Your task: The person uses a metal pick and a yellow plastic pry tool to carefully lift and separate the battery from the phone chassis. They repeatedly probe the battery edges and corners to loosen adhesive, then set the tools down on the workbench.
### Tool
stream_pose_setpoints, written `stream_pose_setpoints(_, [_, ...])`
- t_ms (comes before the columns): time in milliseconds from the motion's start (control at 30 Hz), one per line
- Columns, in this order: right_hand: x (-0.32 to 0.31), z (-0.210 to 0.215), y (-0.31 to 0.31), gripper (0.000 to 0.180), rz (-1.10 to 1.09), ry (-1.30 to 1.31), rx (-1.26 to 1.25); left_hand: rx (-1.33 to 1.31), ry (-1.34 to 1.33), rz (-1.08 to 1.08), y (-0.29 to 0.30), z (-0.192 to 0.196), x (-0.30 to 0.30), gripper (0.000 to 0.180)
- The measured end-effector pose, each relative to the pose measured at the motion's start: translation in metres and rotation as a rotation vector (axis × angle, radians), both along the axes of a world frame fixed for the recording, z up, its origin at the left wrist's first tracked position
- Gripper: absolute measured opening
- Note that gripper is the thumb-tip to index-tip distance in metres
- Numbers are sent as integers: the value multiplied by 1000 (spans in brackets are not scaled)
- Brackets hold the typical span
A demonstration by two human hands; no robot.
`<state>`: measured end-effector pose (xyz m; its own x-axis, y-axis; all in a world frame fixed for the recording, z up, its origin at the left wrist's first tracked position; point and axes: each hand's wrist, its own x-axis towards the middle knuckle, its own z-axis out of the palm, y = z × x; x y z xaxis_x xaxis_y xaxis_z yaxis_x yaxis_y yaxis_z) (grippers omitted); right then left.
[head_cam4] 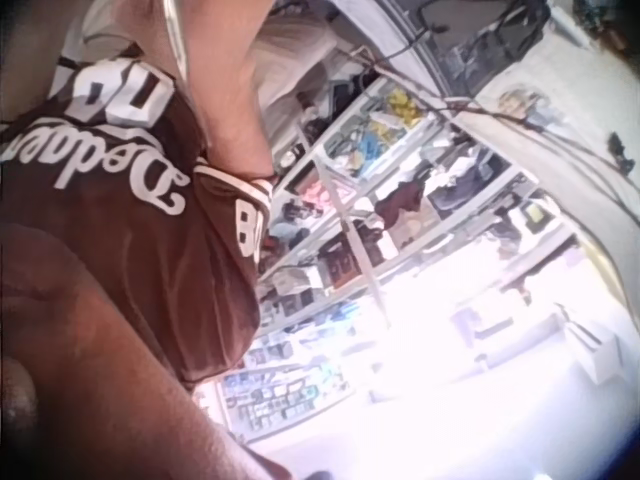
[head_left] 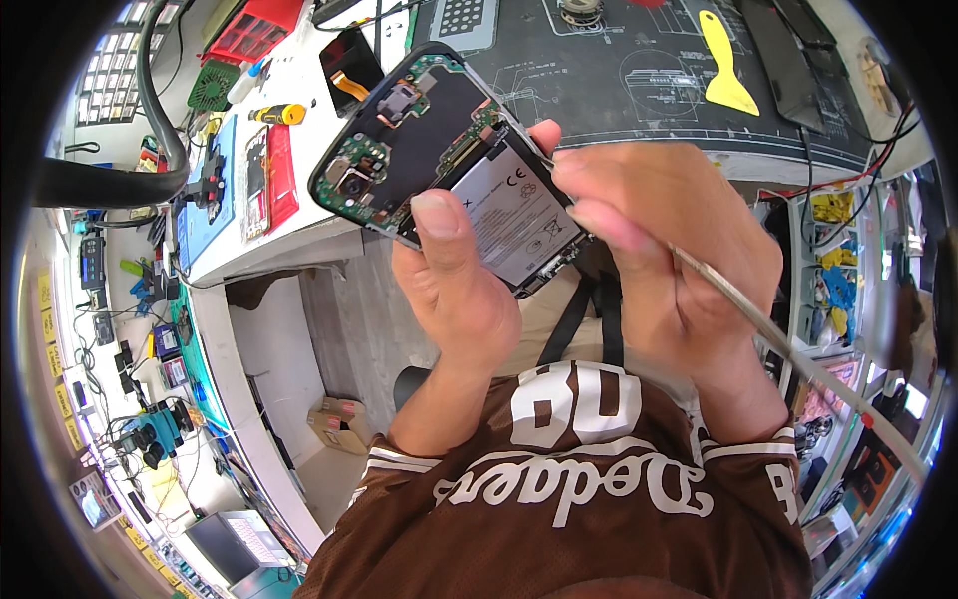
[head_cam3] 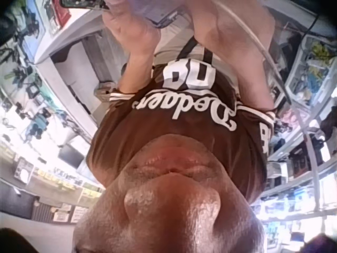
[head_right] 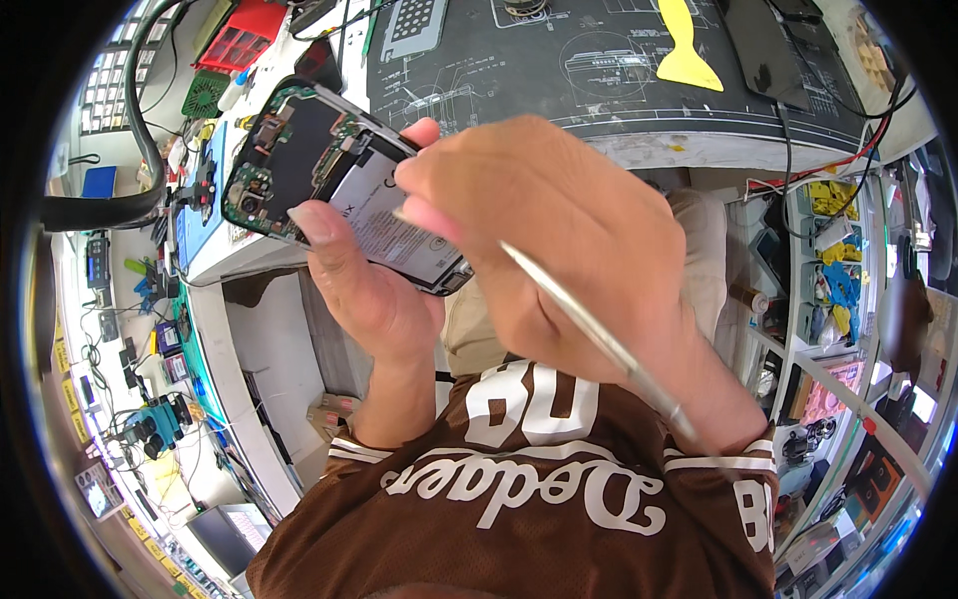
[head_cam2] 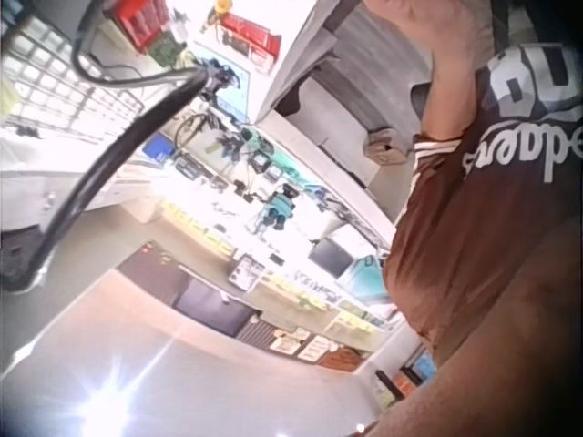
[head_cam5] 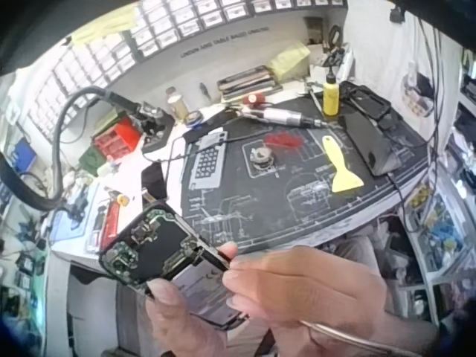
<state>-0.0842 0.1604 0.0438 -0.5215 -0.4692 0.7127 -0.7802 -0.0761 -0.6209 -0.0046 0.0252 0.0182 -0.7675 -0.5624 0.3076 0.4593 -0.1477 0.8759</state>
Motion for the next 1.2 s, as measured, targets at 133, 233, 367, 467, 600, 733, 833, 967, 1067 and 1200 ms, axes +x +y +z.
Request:
stream_pose_setpoints(133, [-4,-7,-4,13,91,-220,-68,-9,-124,24,-4,-1,3,64])
stream_pose_setpoints(233, [-9,-4,-1,13,132,-308,-46,51,-157,-1,-4,3,2,71])
stream_pose_setpoints(367, [-7,-2,-3,13,104,-289,-43,98,-183,-35,-4,11,2,72])
stream_pose_setpoints(467, [-8,-4,-4,14,69,-239,-41,89,-187,-27,-2,11,-1,72])
stream_pose_setpoints(600, [-7,-5,0,15,100,-370,-45,102,-186,-46,-4,5,-1,71])
stream_pose_setpoints(733, [-4,2,-1,17,152,-490,-111,149,-162,-83,-6,4,1,70])
stream_pose_setpoints(833, [-4,5,0,18,181,-517,-119,200,-145,-121,-7,5,1,69])
stream_pose_setpoints(967, [-2,1,-1,16,131,-456,-107,242,-122,-135,-6,3,-1,69])
stream_pose_setpoints(1067, [-1,-2,-3,15,110,-368,-79,214,-136,-80,-6,3,-1,69])
stream_pose_setpoints(1200, [5,-8,1,14,36,-192,-40,94,-105,-25,-5,5,-1,63])
